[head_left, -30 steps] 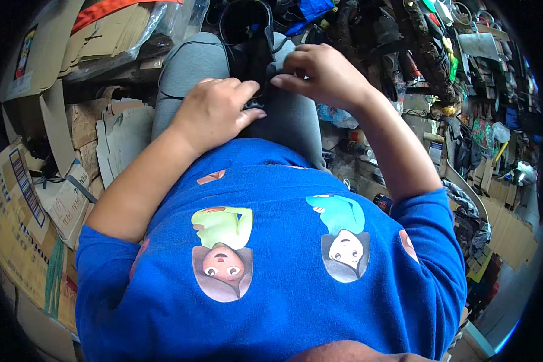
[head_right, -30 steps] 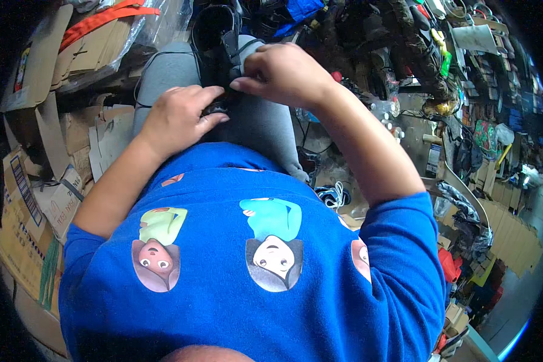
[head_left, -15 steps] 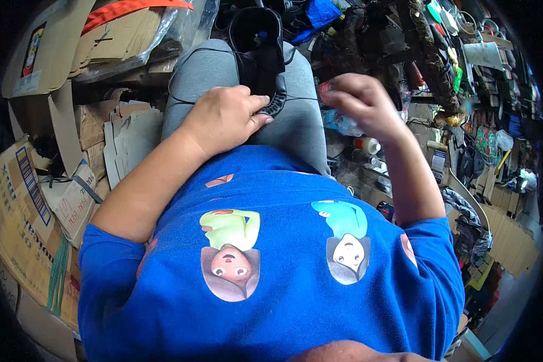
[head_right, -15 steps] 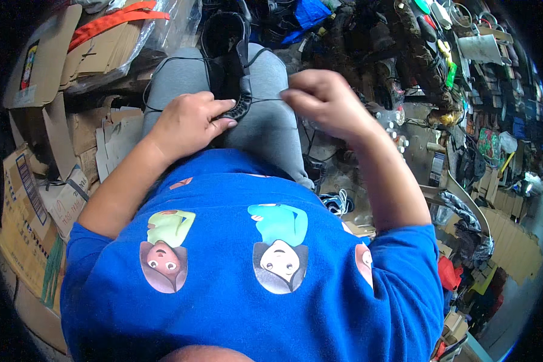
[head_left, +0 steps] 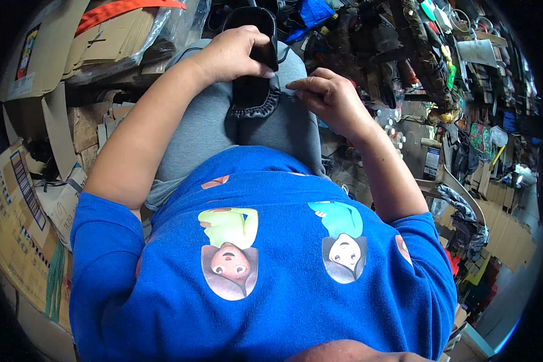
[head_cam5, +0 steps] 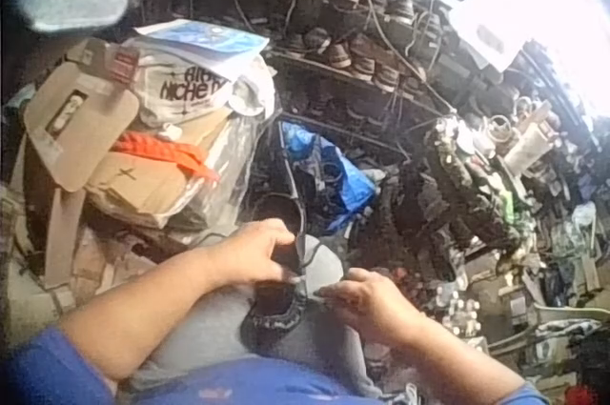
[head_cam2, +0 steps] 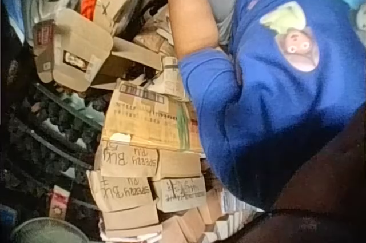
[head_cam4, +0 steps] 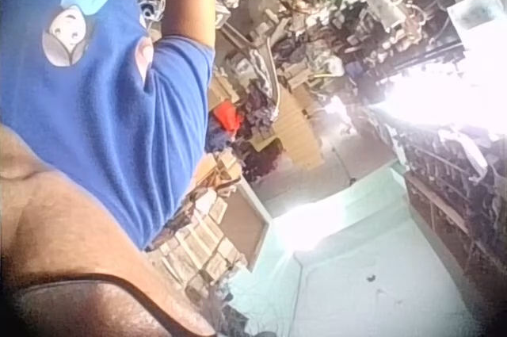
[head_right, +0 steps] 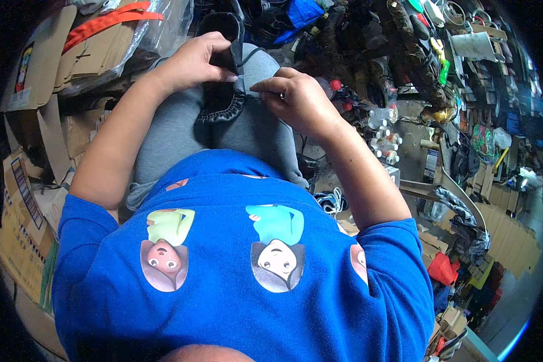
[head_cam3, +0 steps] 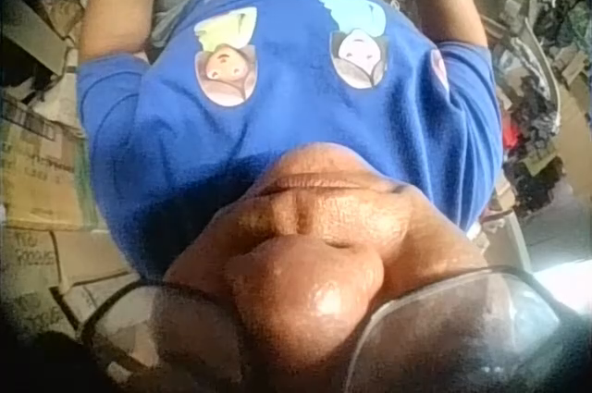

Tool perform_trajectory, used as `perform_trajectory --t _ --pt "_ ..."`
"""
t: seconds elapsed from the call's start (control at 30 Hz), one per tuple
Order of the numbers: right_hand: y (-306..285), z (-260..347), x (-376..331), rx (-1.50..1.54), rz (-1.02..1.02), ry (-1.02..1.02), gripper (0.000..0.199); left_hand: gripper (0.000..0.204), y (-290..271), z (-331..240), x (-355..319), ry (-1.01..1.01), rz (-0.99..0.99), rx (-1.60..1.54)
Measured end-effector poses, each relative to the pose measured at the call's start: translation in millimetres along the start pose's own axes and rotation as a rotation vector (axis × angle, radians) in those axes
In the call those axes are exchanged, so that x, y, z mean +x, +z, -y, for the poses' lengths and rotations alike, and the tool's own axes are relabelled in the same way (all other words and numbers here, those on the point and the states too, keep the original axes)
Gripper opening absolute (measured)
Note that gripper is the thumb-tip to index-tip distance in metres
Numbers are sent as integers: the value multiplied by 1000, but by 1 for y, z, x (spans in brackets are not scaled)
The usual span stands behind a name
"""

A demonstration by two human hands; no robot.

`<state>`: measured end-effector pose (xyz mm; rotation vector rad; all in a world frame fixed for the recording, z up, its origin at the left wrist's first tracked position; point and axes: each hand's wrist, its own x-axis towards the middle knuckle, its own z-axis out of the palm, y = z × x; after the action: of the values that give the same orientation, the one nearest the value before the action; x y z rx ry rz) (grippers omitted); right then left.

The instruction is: Sew the inner lining of a black shoe by hand using a needle and thread.

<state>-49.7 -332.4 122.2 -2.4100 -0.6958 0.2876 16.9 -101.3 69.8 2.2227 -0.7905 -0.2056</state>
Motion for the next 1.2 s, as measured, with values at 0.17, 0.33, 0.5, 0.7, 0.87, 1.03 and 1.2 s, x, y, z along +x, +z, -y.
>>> perform_trajectory --t 0.17,0.33,0.5,0.7,0.87,1.03,1.2 --pt "-2 5 4 -33 20 35 22 25 -5 -1 2 -9 105 -196" --pt "-1 12 8 -163 -1 -20 21 24 -5 -1 5 14 168 -285" --pt "2 11 8 -192 8 -46 22 25 -6 -12 10 -51 221 -270" --pt "3 -17 10 107 71 38 26 27 -7 -2 9 13 269 -350" --pt "9 -39 15 415 153 103 23 28 -7 -2 8 36 224 -249" --pt "16 -42 19 487 145 124 16 28 -7 -2 7 63 213 -218" --pt "25 -17 16 343 -11 29 12 30 5 -2 -5 90 -48 -116"
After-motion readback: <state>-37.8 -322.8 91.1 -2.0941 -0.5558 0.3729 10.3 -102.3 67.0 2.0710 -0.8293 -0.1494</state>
